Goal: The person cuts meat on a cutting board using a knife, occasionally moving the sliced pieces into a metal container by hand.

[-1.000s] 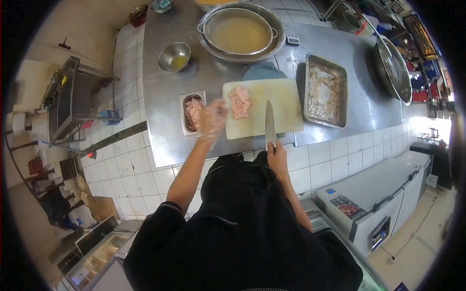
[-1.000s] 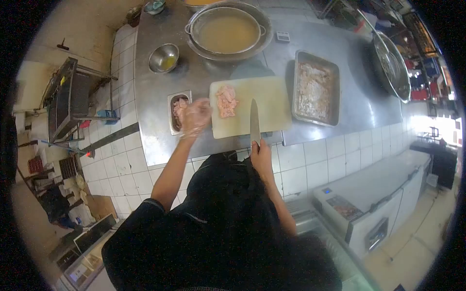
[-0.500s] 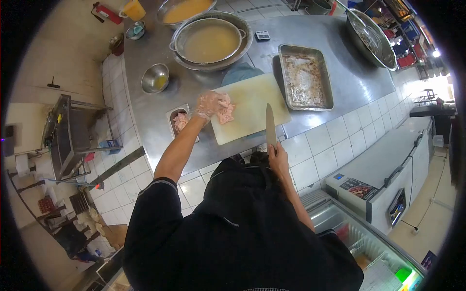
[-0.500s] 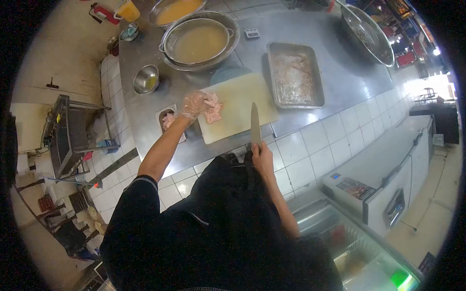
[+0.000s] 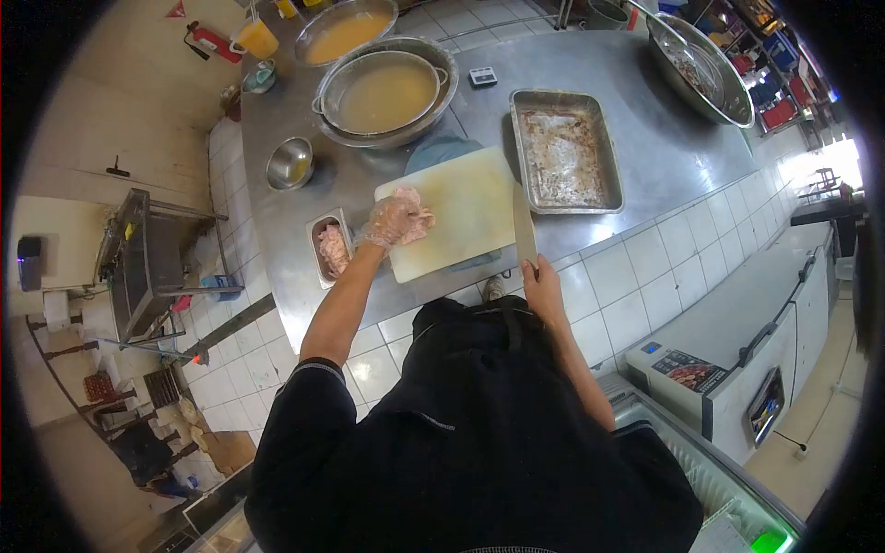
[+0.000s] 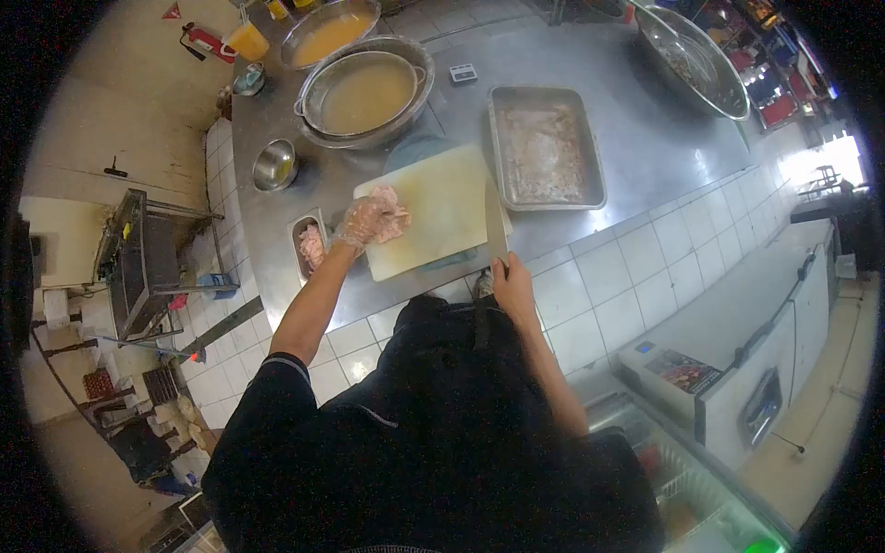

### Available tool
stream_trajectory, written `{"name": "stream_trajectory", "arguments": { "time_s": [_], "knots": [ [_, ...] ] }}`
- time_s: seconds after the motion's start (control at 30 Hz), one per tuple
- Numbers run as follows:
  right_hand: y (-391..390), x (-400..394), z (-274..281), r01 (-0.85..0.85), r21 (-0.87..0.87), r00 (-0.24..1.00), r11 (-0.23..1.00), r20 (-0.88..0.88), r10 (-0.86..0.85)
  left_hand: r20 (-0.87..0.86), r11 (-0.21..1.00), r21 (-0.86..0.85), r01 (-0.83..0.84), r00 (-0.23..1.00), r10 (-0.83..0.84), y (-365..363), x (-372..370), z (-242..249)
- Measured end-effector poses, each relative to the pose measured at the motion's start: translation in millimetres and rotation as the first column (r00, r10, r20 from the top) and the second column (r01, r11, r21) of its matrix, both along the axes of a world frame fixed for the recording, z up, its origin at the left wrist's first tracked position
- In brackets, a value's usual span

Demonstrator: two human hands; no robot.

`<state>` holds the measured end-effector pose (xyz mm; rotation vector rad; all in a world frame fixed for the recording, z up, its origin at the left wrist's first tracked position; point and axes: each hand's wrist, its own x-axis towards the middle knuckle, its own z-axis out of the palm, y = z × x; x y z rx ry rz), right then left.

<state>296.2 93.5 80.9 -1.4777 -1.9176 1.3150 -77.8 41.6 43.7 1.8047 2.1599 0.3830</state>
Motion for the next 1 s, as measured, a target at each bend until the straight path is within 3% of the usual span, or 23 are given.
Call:
{"name": "stream_trajectory", "arguments": {
  "time_s": [0.13,0.2,0.27,0.33,0.4,0.43,0.47,0.57,0.67,0.77,0.87,1.0],
  "knots": [
    [9.5,12.2,-3.1,-0.018,0.029,1.000,0.999,0.000,0.018,-0.086,0.969,0.190,0.156,0.986,-0.142,4.0,11.8,-8.5],
    [13.7,18.3,-0.9,-0.010,0.011,1.000,1.000,0.023,0.010,-0.280,0.977,0.050,0.209,0.942,-0.188,13.5,15.4,-20.2],
    [13.5,23.2,-1.2,-0.003,0.011,1.000,1.000,0.006,0.003,-0.367,0.988,0.014,0.157,0.920,-0.141,16.0,21.8,-30.4],
    [17.5,25.7,-5.1,-0.001,0.065,0.997,0.998,-0.079,0.006,-0.411,0.992,0.106,0.071,0.912,-0.021,10.2,27.5,-42.0],
    [22.5,28.3,-6.4,-0.057,0.085,0.997,0.995,-0.051,0.062,-0.515,0.984,0.159,0.085,0.857,0.009,10.6,18.9,-72.2],
    [22.5,28.8,-7.2,-0.041,0.082,0.997,0.996,-0.064,0.046,-0.507,0.961,0.272,0.056,0.857,0.094,14.4,26.2,-64.9],
    [21.9,30.4,-8.0,-0.024,0.070,0.997,0.997,-0.068,0.029,-0.483,0.926,0.376,0.027,0.859,0.171,16.4,34.6,-55.3],
    [26.3,33.7,-13.1,-0.023,0.034,0.997,0.999,-0.068,0.026,-0.120,0.993,0.072,-0.095,0.987,0.103,17.9,55.0,-0.6],
    [32.0,32.2,8.7,-0.033,-0.039,0.999,0.999,-0.039,0.031,-0.200,0.915,0.331,-0.229,0.931,0.305,23.2,63.0,-31.1],
    [36.7,32.3,1.6,-0.030,-0.011,0.999,0.999,-0.030,0.030,0.053,0.886,0.242,-0.394,0.918,0.394,33.4,71.6,-54.1],
    [41.0,32.0,-10.5,-0.050,0.013,0.999,0.999,0.019,0.050,0.283,0.890,0.137,-0.436,0.878,0.386,38.2,90.6,-38.7],
    [43.3,29.1,-5.3,-0.072,0.025,0.997,0.997,-0.015,0.072,0.422,0.861,-0.061,-0.506,0.768,0.481,44.7,110.7,-18.8]
  ]
}}
